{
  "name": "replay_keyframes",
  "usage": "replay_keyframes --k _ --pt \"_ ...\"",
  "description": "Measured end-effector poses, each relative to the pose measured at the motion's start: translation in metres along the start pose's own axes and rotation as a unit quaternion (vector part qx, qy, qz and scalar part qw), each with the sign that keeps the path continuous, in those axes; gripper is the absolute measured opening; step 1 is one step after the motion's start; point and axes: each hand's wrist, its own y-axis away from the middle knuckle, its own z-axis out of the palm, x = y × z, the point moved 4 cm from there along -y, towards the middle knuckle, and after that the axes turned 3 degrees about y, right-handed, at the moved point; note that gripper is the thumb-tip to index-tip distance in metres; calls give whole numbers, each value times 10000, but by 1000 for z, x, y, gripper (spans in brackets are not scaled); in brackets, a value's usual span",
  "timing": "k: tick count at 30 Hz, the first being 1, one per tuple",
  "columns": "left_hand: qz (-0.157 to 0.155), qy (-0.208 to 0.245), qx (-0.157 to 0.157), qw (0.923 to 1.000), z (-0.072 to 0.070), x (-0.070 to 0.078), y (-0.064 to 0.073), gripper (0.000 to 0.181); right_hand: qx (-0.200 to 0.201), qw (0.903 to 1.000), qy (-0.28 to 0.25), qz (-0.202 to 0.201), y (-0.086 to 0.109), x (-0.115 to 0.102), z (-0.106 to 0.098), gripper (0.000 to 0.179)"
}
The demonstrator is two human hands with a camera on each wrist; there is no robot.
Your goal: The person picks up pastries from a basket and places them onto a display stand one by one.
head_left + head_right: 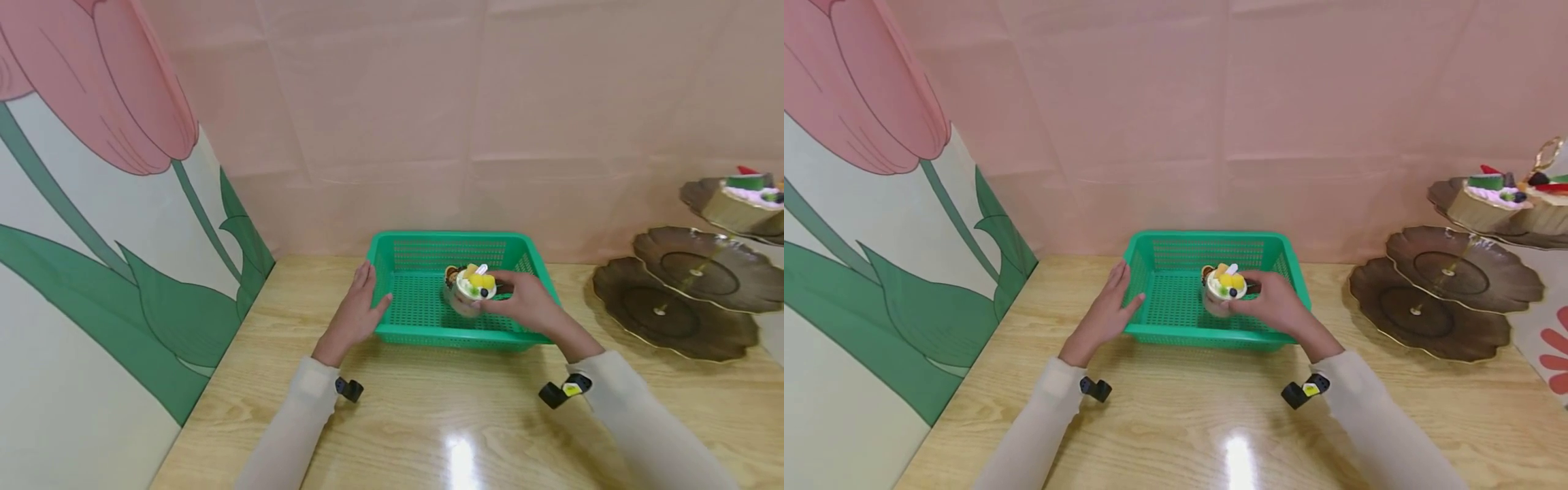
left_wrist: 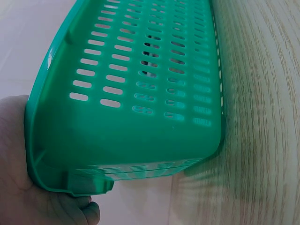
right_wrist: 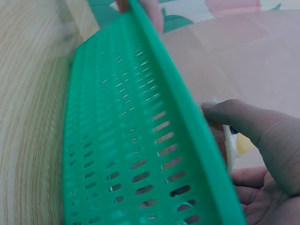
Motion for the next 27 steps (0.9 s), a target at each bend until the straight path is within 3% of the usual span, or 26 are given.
replay_keyframes --k 12,21,27 --pt "-9 5 30 10000 0 1 1 77 791 9936 -781 189 28 -13 -37 66" --pt "69 45 24 10000 -1 2 2 78 1681 9838 -557 284 58 -13 -72 65" --pt "78 70 15 9999 0 0 2 78 2133 9737 -413 688 71 4 -91 70"
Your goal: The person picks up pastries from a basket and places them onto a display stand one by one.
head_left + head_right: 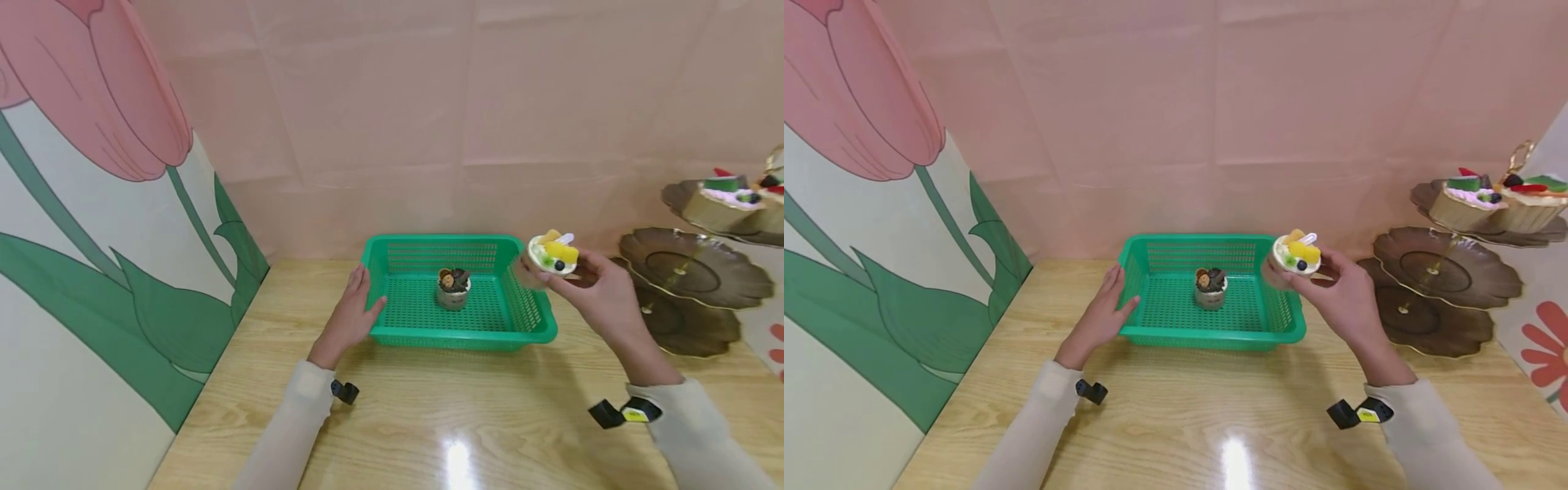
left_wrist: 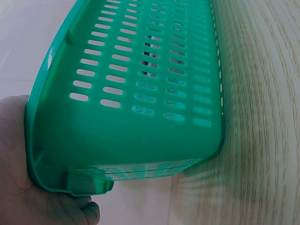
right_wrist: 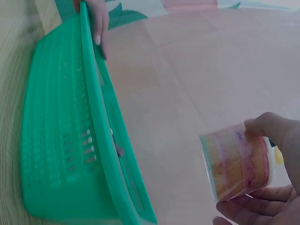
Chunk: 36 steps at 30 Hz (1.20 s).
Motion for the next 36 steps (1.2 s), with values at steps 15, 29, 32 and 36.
replay_keyframes --k 15,29,32,36 --pt "-31 29 3 10000 0 -1 1 78 1000 9925 426 567 -3 47 -40 75" --pt "-15 -10 -25 10000 0 -1 0 78 1328 9833 500 1139 -9 89 -66 80" --pt "5 29 -16 10000 0 -1 0 78 1438 9824 394 1128 -10 94 -72 77" --pt "-2 46 -12 10000 0 -1 0 78 1569 9793 390 1214 -11 99 -79 74"
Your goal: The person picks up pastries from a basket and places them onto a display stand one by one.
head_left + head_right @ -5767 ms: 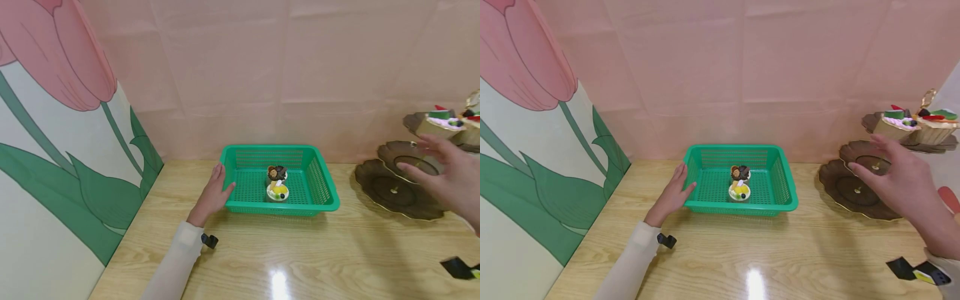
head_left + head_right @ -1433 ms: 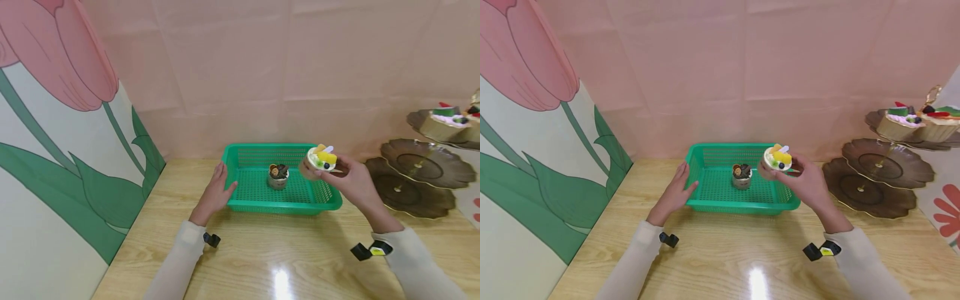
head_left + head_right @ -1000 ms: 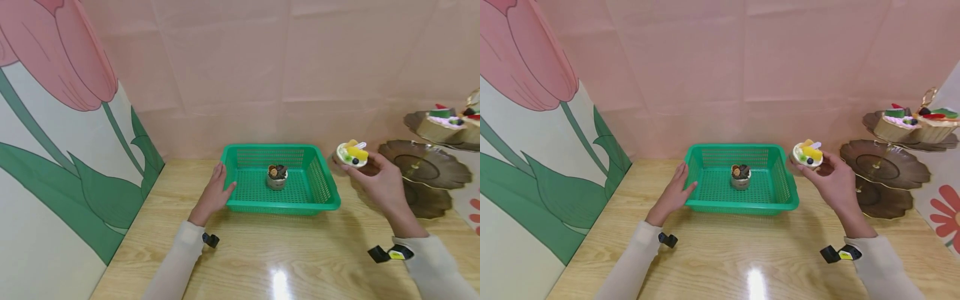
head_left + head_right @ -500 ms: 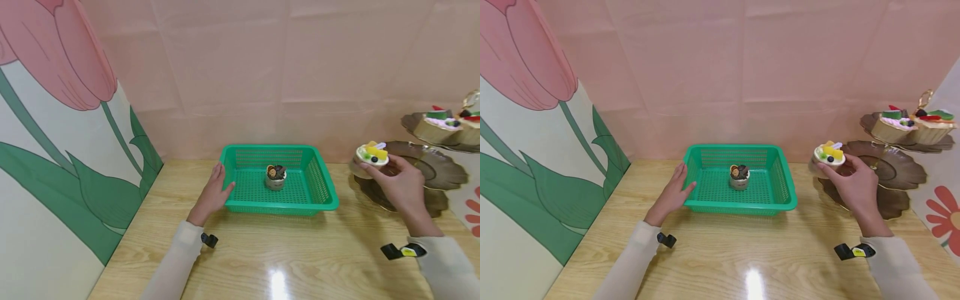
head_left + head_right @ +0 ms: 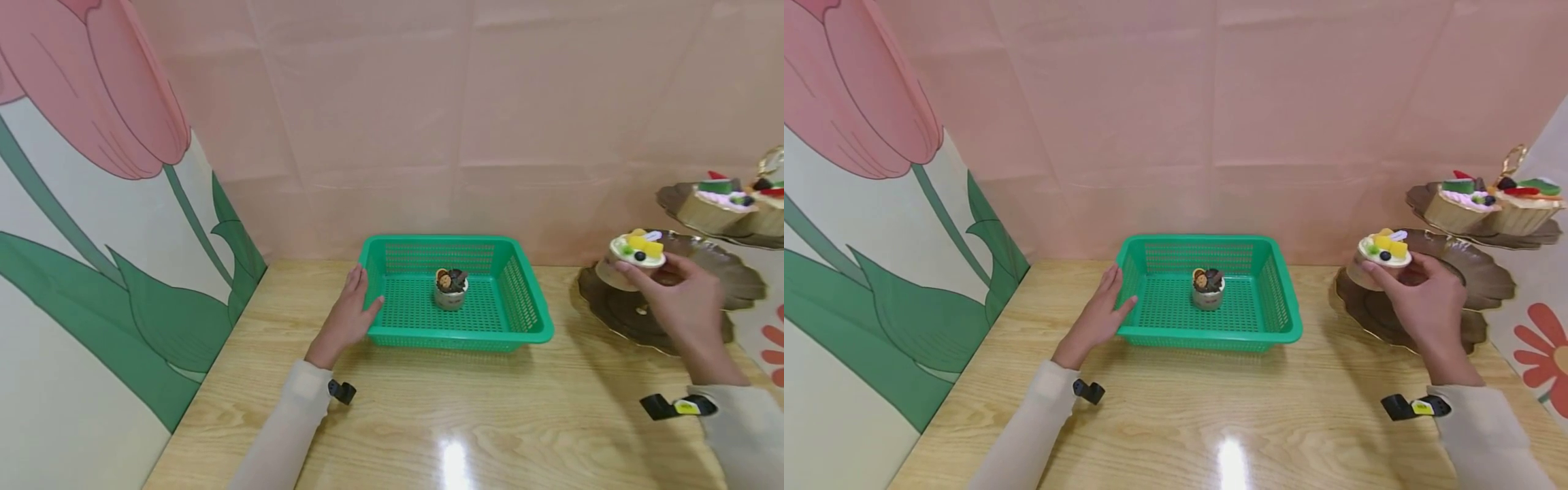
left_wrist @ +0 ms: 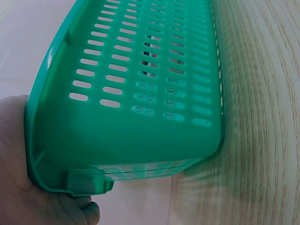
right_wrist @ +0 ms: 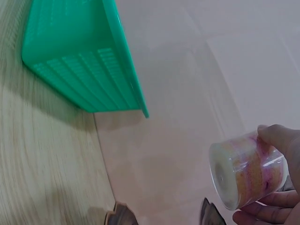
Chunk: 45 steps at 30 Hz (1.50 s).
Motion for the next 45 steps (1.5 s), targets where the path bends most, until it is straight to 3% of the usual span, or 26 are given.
replay_keyframes --k 10,21,27,30,35,39,45 --pt "43 29 57 10000 1 0 -1 77 82 9988 301 383 -11 11 -8 61" --pt "-20 -9 34 10000 0 1 -1 77 323 9981 529 -51 -22 19 -16 44" --pt "5 -2 27 10000 0 1 0 77 277 9995 114 21 -28 26 -19 19" --pt "4 0 16 10000 0 1 0 77 283 9994 175 -1 -32 29 -20 20" --pt "-7 43 -1 10000 0 2 0 76 344 9964 770 -28 -36 33 -22 46" --pt "-24 51 -4 10000 0 2 0 76 297 9966 739 226 -38 36 -22 46" --pt "-29 34 -7 10000 0 1 0 76 402 9916 1229 80 -40 39 -22 60"
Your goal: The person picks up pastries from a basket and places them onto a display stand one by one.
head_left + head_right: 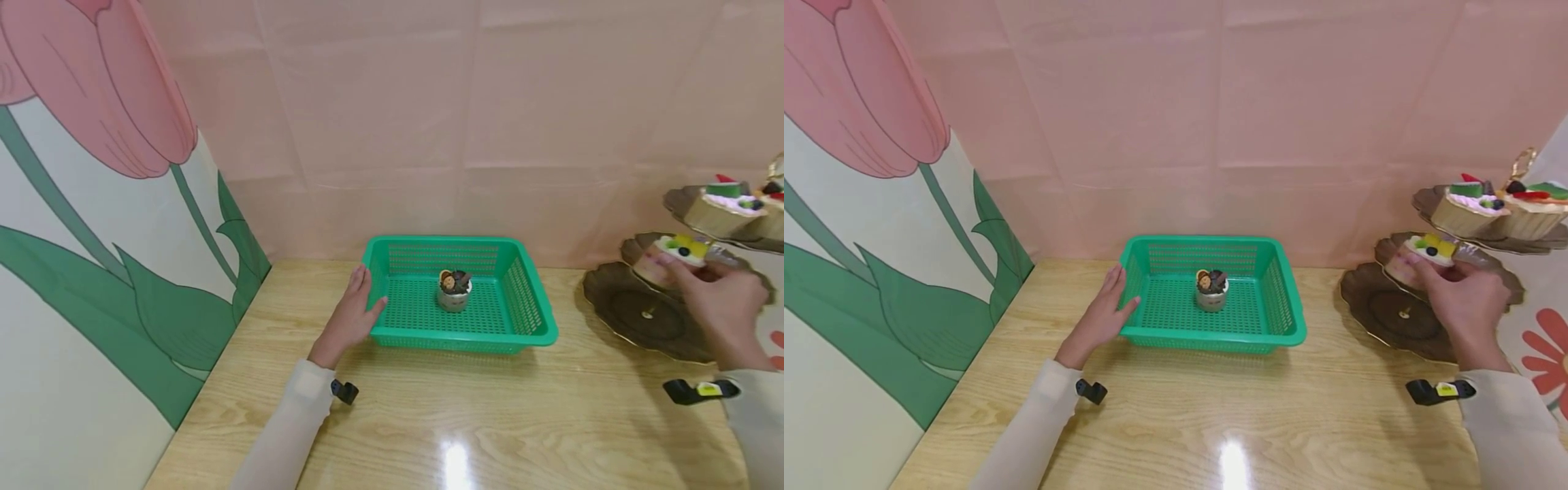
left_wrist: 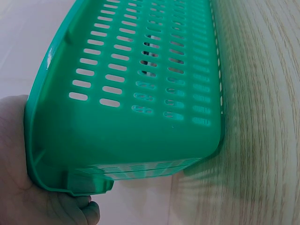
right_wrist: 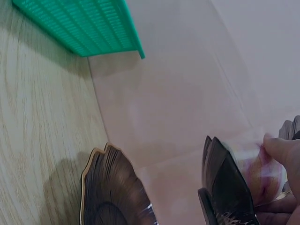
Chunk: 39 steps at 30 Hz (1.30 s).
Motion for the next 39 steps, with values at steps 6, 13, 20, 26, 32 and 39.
replay_keyframes --k 6,13,20,26,32,39 --pt "-14 -48 15 10000 0 0 1 78 238 9993 -11 -272 -2 4 -2 57" --pt "-23 -95 40 9999 1 0 0 78 224 9988 298 -328 -1 5 -2 60" --pt "-49 -72 -2 10000 1 0 1 78 169 9972 578 -453 -1 8 -4 57" --pt "-27 -116 29 9999 1 -1 1 78 229 9965 383 -712 -3 8 -3 51" --pt "-39 -44 4 10000 1 -1 0 77 312 9934 343 -1054 10 2 1 41" --pt "-45 -176 28 9998 1 -2 -1 77 116 9951 453 -869 40 -20 6 67"
